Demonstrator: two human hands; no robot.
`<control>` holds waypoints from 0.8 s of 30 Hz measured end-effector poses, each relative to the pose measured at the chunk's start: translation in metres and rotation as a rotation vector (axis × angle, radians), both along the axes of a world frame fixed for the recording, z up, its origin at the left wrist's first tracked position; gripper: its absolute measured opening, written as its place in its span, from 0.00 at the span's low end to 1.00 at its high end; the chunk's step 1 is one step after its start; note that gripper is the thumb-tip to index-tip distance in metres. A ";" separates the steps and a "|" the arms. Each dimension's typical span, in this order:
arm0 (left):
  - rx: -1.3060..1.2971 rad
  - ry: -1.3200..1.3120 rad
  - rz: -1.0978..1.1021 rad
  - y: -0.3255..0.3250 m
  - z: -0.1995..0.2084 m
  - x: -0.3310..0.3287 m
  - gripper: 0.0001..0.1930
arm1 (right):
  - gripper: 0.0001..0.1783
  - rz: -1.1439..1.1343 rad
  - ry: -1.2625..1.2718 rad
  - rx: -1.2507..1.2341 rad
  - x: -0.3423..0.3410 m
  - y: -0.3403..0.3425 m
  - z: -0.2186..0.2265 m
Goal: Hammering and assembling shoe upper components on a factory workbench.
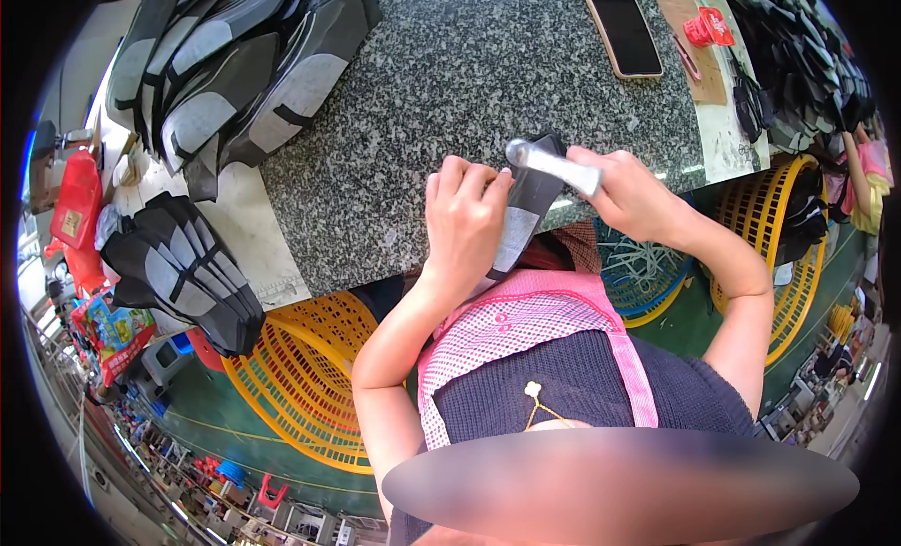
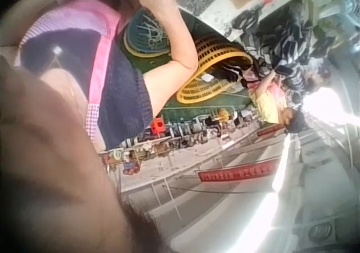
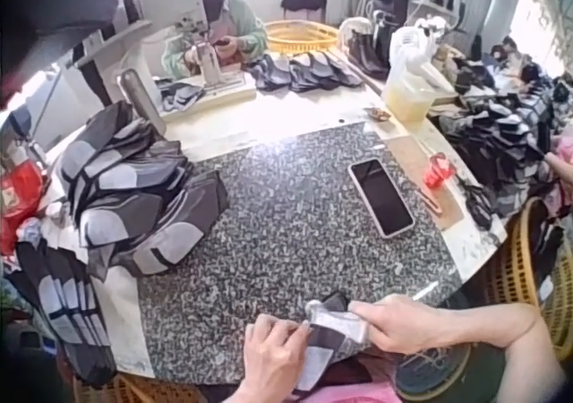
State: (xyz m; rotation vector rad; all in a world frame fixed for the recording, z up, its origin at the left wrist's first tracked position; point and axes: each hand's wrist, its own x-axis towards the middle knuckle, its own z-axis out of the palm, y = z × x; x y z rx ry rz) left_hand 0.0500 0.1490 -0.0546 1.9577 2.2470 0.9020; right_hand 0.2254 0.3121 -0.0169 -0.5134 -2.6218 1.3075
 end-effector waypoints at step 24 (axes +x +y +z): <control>-0.093 -0.270 0.106 -0.028 0.001 0.013 0.07 | 0.07 0.151 -0.212 -0.018 -0.008 0.002 0.008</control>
